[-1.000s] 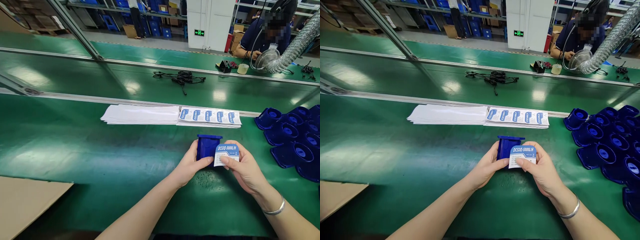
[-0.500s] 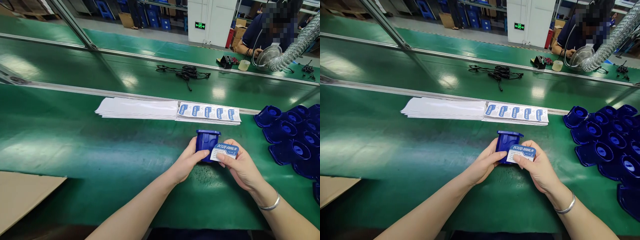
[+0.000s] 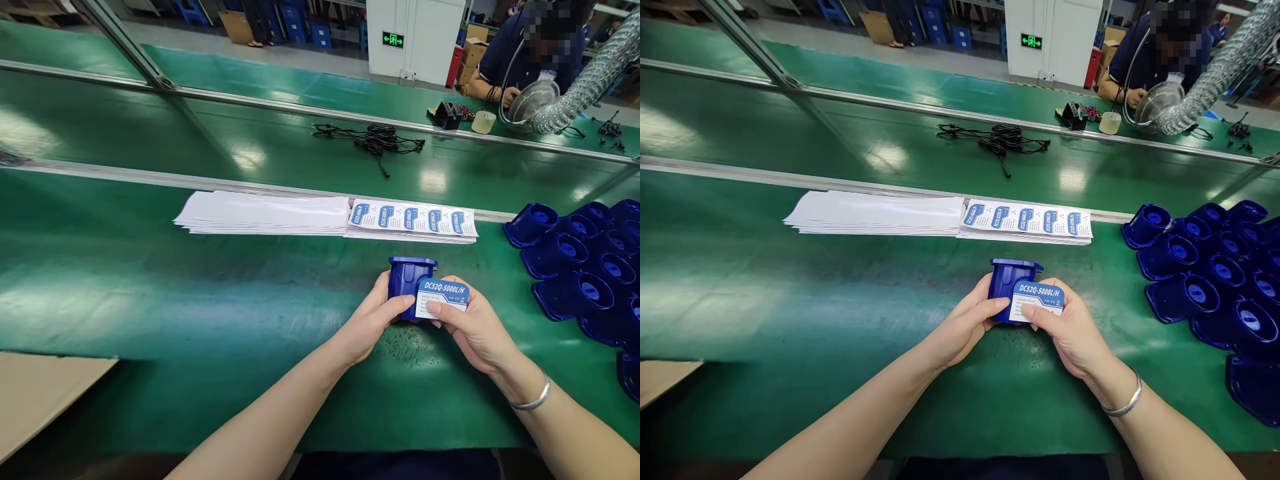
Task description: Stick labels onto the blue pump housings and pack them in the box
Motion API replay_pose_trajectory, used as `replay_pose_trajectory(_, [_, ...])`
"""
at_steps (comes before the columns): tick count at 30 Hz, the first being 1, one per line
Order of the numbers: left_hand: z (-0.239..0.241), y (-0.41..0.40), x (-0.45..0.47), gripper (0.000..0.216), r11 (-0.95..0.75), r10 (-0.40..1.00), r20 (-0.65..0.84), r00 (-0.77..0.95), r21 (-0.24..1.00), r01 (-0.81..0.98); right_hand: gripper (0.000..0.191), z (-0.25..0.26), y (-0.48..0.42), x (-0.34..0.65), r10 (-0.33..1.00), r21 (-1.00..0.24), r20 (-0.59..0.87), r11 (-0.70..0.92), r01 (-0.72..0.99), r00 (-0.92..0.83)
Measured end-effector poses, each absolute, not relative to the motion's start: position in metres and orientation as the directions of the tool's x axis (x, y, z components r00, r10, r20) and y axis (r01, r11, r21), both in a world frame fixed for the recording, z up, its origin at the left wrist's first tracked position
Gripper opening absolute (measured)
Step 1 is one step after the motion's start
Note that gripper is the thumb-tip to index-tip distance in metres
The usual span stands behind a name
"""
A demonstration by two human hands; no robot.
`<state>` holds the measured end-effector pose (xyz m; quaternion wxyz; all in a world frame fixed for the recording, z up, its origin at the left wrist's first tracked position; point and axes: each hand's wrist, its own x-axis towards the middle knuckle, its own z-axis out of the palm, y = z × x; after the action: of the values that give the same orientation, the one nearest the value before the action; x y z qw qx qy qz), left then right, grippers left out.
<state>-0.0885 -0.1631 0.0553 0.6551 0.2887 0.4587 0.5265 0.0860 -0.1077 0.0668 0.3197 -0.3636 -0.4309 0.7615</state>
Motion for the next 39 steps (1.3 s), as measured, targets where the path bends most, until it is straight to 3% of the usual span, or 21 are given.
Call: replay_pose_trajectory(39, [0.0567, -0.1638, -0.0879, 0.054, 0.295, 0.950, -0.310, 0.034, 0.858, -0.421, 0.031, 0.0670, -0.1086, 0.0858, 0.809, -0.900, -0.281, -0.409, -0.149, -0.516])
